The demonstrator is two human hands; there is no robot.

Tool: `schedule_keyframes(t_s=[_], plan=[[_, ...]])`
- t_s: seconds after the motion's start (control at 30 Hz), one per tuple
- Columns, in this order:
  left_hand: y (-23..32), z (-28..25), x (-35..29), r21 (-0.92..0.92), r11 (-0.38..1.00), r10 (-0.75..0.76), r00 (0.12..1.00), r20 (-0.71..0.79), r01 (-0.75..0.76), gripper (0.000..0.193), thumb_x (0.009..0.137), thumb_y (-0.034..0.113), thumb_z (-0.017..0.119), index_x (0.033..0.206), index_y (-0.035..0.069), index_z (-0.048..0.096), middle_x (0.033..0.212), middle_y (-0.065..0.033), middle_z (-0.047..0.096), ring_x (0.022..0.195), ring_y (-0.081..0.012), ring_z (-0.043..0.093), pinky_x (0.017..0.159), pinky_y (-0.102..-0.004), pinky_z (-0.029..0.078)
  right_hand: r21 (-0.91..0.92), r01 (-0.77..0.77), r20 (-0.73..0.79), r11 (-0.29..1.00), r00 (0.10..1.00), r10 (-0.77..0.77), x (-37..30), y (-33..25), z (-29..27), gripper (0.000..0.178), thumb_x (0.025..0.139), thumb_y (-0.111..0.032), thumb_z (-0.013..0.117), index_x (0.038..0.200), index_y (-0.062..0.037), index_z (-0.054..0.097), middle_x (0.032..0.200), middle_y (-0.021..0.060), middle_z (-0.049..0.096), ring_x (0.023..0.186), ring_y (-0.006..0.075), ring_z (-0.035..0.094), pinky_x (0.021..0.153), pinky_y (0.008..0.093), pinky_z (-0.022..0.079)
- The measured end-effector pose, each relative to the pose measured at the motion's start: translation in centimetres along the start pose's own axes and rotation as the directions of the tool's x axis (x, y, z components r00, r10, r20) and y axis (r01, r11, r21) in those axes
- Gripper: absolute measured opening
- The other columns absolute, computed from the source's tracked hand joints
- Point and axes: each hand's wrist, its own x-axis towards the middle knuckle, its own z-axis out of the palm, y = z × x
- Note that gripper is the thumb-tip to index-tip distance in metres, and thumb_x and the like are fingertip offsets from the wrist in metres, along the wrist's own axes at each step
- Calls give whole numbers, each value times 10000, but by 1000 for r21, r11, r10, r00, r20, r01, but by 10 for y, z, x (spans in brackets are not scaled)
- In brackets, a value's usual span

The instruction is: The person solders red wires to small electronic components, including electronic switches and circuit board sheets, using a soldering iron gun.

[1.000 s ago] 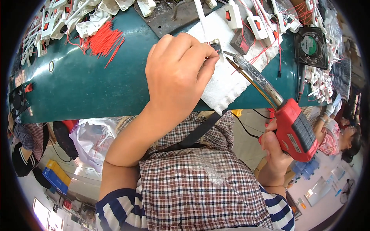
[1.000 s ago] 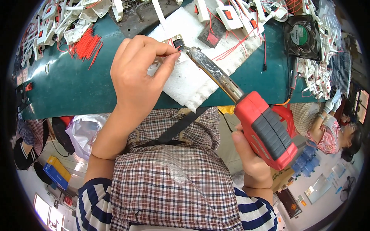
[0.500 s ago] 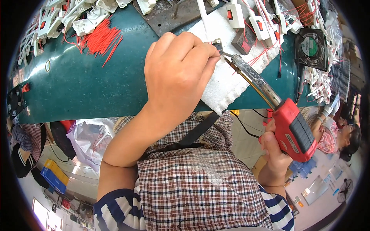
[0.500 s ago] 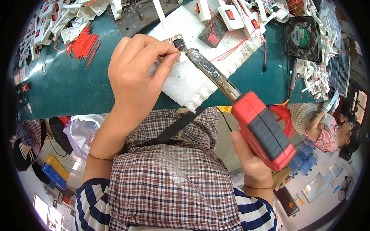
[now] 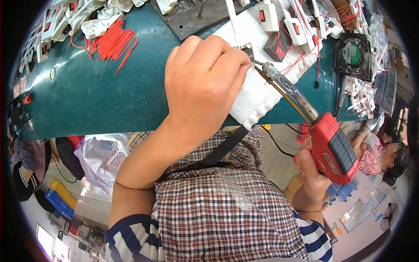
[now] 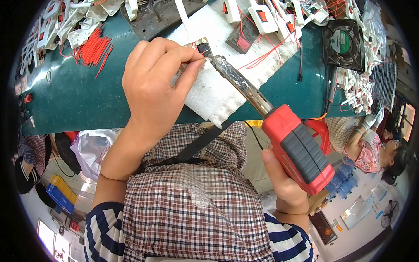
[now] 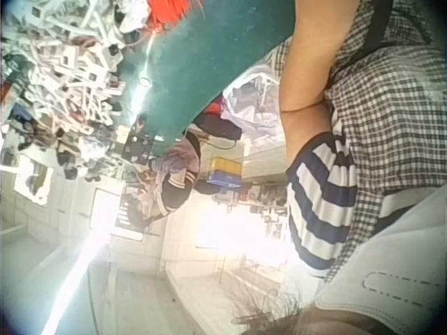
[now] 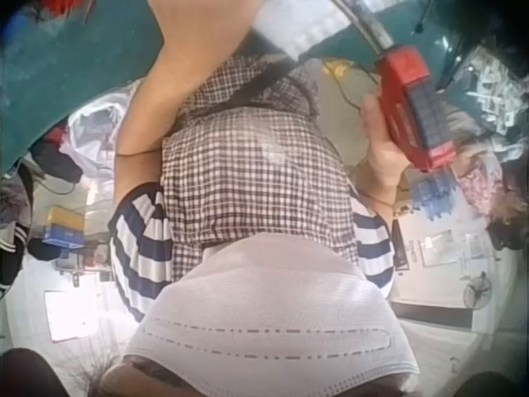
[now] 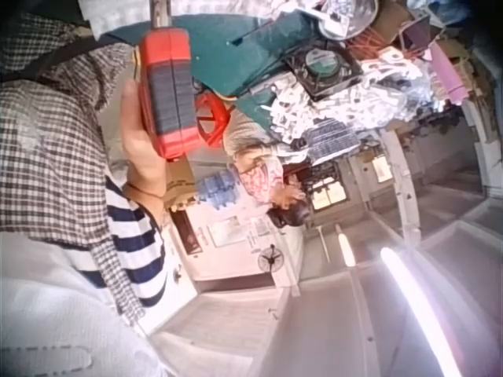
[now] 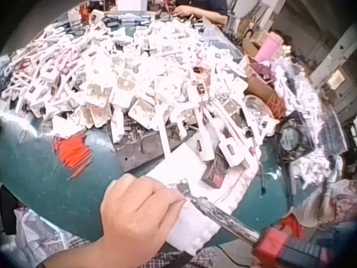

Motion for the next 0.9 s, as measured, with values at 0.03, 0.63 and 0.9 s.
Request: schedule_keyframes(t_s=[0.03,0.63,0.9], plan=[[0,0,0,0,1000,0,1000,0,0,169,655,77,764,778,127,658,759,20,543,706,-189,509,609,-334,374,1,-26,-4,1000,1000,26,0,-1,0,259,833,-58,679,1027,55,551,669,37,493,497,96,445,468,230,365],[0,3,-1,14,1000,20,1000,-22,-19,166,649,71,760,762,124,650,748,16,536,698,-189,507,604,-333,374,-17,61,-2,998,998,-61,0,4,-1,222,819,26,642,1007,61,528,655,59,493,453,95,431,403,221,343],[0,4,-2,19,1000,5,1000,-29,-4,180,640,71,768,761,124,646,747,14,532,693,-189,503,602,-334,373,40,1,-20,999,1000,0,-3,3,0,285,827,10,652,1077,66,527,648,56,490,469,97,433,431,216,351]])
